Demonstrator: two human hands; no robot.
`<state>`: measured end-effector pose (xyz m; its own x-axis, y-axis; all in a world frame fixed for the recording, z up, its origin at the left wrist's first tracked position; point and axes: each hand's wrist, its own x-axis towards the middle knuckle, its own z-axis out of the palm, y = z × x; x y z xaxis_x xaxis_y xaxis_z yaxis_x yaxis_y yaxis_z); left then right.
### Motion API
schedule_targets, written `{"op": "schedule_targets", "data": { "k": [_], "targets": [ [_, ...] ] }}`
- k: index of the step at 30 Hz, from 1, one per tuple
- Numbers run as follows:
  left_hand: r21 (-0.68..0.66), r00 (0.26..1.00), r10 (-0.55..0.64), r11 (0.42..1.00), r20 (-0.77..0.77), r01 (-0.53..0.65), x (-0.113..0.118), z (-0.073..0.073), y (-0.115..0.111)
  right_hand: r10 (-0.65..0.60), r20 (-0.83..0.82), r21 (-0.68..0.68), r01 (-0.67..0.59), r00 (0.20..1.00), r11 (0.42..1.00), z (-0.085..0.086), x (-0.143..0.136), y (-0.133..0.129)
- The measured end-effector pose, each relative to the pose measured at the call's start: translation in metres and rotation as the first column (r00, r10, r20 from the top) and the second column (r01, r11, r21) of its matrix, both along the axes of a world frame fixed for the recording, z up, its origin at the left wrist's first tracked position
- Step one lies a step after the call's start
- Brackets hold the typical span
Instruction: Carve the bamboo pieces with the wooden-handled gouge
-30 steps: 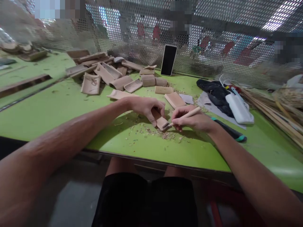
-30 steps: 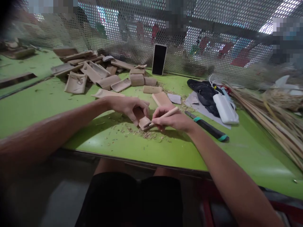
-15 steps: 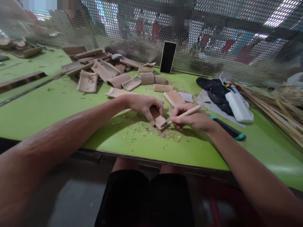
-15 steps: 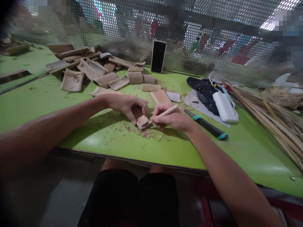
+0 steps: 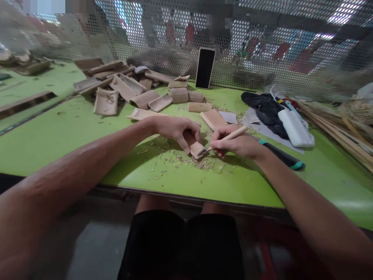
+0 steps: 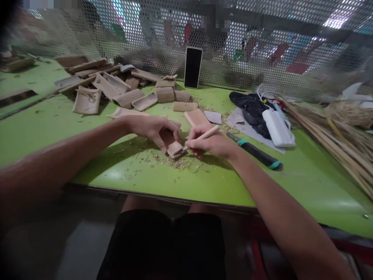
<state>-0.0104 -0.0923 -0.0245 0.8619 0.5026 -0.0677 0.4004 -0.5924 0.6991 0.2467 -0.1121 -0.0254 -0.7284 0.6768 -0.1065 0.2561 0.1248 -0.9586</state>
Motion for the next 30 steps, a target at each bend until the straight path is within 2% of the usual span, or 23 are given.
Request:
{"op": "schedule_targets", "data": {
  "k": [13, 17, 22, 26, 30],
  "targets": [
    [0.003, 1.0, 0.0, 1.0, -0.014, 0.0, 0.0009, 0.0016, -0.0019, 0.007, -0.033, -0.047, -0.009, 0.999, 0.999, -0.0049, -0.0032, -0.0046],
    [0.005, 1.0, -0.009, 1.0, -0.015, 0.009, 0.002, 0.0018, -0.0026, 0.05, -0.05, -0.059, -0.053, 0.997, 0.997, -0.0059, -0.0039, -0.0051],
    [-0.001, 0.999, 0.014, 1.0, -0.045, -0.014, 0.0027, 0.0042, -0.004, 0.001, -0.048, -0.043, -0.003, 0.999, 0.999, -0.0053, -0.0051, -0.0057],
    [-0.002, 0.999, 0.009, 1.0, -0.046, -0.01, 0.0026, 0.0051, -0.0046, 0.026, -0.052, -0.055, -0.029, 0.998, 0.998, -0.0053, -0.0075, -0.0076],
    [0.02, 0.999, -0.007, 1.0, -0.035, 0.008, 0.0024, 0.0037, -0.0038, -0.03, -0.059, -0.047, 0.027, 0.998, 0.999, -0.0046, -0.0089, -0.0098]
  ]
}}
